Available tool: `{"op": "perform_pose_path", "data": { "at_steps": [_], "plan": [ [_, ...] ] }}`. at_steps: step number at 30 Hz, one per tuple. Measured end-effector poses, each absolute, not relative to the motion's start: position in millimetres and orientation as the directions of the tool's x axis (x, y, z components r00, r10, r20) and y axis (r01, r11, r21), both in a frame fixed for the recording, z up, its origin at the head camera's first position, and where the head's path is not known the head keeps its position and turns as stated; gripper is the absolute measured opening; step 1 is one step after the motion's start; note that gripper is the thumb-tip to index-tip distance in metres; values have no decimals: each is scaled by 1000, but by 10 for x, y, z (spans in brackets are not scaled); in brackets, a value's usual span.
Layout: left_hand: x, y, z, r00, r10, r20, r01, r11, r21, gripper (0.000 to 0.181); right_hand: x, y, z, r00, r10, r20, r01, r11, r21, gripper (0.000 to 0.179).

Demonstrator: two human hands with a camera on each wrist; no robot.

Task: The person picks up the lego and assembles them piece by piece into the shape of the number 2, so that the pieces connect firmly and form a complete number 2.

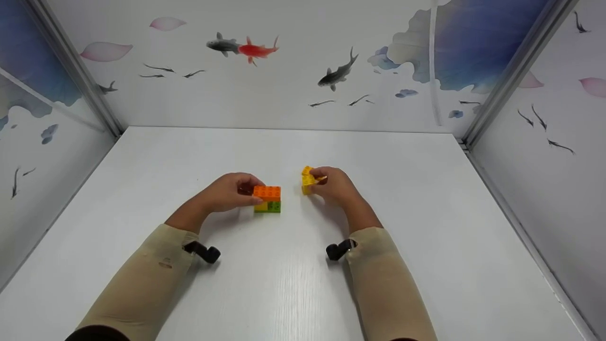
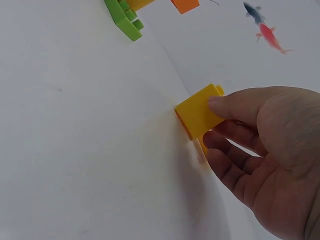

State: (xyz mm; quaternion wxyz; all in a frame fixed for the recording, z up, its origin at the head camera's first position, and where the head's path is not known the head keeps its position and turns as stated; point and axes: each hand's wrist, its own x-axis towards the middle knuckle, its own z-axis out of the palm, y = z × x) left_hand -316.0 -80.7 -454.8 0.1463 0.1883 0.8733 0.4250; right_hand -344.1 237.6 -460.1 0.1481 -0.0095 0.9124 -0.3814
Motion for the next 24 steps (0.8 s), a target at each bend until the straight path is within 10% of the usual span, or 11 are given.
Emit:
{"op": "perform_pose_path", "data": {
  "at_steps": [24],
  "plan": [
    [-3197,-821,-4537,-890,446,-96,216,596,773,36,-3181,2097,-4234,-967,-236,-98,-71,618,-783,46]
  ]
}}
